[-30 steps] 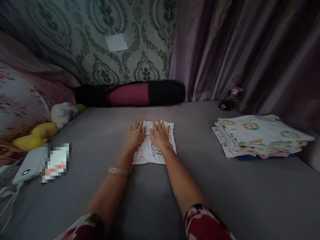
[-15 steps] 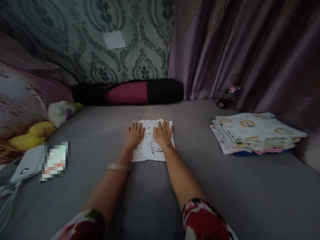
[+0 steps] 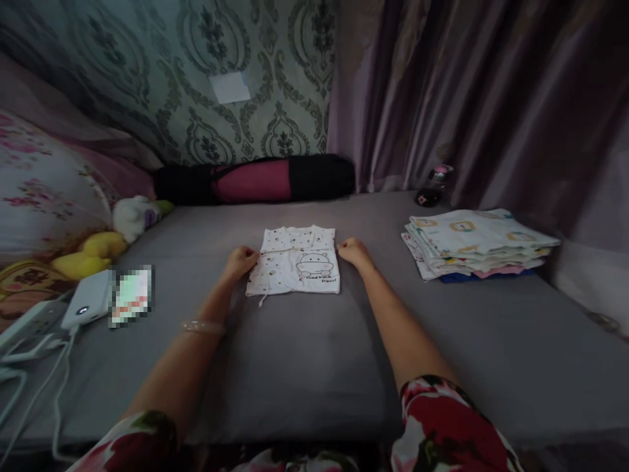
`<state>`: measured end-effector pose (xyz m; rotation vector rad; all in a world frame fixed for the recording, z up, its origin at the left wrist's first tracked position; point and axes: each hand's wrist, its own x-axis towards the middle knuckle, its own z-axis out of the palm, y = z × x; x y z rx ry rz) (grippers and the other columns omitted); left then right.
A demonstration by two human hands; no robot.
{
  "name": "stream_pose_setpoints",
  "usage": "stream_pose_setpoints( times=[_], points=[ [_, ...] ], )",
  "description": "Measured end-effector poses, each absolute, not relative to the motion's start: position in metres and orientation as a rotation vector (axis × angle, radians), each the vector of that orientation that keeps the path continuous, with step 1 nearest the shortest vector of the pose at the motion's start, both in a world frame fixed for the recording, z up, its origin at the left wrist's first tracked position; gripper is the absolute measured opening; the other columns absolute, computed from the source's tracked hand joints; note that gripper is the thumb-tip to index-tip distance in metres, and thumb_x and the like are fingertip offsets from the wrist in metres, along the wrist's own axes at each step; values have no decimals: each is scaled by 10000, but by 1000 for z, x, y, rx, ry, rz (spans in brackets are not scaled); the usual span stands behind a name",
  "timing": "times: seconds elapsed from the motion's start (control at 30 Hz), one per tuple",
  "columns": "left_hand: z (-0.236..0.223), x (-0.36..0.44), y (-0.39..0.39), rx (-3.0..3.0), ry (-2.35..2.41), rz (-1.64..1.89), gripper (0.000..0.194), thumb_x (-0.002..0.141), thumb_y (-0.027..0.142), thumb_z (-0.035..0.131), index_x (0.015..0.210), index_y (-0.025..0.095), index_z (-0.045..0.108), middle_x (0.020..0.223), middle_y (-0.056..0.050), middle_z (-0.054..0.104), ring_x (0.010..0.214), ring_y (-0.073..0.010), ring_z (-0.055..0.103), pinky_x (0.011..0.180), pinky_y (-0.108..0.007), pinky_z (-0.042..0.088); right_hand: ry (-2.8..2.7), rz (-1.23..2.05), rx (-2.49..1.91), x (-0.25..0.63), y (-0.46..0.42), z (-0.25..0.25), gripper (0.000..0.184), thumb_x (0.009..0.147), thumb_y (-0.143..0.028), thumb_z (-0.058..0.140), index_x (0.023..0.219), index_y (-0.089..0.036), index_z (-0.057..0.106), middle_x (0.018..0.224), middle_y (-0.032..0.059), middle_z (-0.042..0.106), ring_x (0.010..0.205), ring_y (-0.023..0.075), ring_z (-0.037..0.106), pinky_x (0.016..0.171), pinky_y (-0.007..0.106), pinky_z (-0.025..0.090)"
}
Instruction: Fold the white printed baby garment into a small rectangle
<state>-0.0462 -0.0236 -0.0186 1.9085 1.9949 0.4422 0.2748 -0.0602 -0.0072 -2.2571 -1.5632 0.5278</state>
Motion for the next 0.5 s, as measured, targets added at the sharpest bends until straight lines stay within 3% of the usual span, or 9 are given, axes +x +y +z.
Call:
stream_pose_setpoints(
  times=[0.1, 0.23, 0.5],
  points=[
    [-18, -44, -28, 1881, 1988, 395, 193, 859, 325, 544, 809, 170, 648, 871, -124, 715, 881, -224, 664, 735, -277, 476, -1573, 567, -2314, 271, -66, -12, 275, 817, -428, 608, 739, -183, 706, 714, 58, 693, 680, 175, 643, 602, 242, 447],
    [-18, -39, -25, 1784, 2022, 347, 186, 836, 330, 576, 749, 175, 627, 806, -125, 709, 839, -231, 667, 687, -286, 472, -1580, 566, -2370, 263, -63, -11, 325, 803, -473, 617, 853, -168, 716, 871, 123, 716, 819, 225, 667, 652, 280, 472],
    [-13, -31, -34, 1775, 2061, 438, 97, 824, 257, 572, 837, 178, 627, 906, -114, 710, 920, -226, 651, 726, -288, 472, -1668, 509, -2389, 251, -69, -2, 317, 828, -344, 595, 1026, -120, 700, 1049, 203, 688, 979, 299, 660, 764, 343, 490]
  ],
)
